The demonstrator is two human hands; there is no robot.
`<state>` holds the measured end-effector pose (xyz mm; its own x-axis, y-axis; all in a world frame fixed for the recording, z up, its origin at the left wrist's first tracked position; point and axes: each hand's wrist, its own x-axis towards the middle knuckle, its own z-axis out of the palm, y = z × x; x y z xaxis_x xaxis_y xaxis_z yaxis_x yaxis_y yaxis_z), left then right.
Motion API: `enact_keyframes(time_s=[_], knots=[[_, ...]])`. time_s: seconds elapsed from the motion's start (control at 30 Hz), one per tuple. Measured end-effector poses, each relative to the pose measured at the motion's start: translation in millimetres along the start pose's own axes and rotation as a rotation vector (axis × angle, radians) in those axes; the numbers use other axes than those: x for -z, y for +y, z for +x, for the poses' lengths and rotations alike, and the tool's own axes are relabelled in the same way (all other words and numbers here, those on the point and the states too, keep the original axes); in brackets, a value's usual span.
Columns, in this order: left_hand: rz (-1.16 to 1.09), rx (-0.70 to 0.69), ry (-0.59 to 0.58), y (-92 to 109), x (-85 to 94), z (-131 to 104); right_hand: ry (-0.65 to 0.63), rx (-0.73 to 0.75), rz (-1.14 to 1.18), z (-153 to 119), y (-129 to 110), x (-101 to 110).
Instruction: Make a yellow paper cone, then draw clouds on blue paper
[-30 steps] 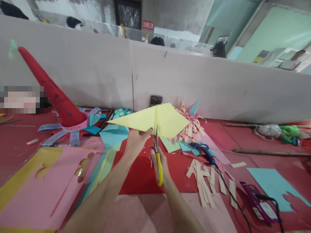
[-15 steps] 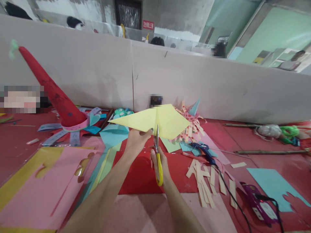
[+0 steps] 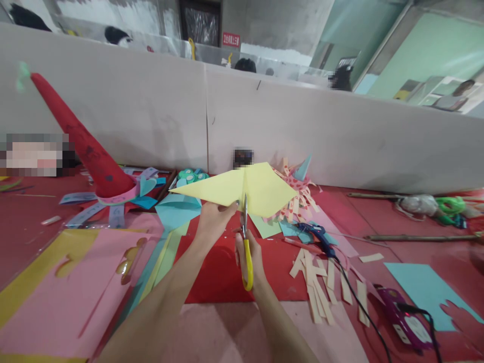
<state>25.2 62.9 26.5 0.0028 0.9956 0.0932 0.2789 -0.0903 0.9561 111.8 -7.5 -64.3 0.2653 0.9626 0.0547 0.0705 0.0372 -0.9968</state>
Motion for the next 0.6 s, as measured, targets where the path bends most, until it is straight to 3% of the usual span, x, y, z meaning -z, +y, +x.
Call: enact_keyframes(time_s=[0.6], knots=[[-0.037, 0.027, 0.001, 2.2, -1.8, -2.3, -0.003, 0.029, -0.07, -2.4, 1.4, 0.7]])
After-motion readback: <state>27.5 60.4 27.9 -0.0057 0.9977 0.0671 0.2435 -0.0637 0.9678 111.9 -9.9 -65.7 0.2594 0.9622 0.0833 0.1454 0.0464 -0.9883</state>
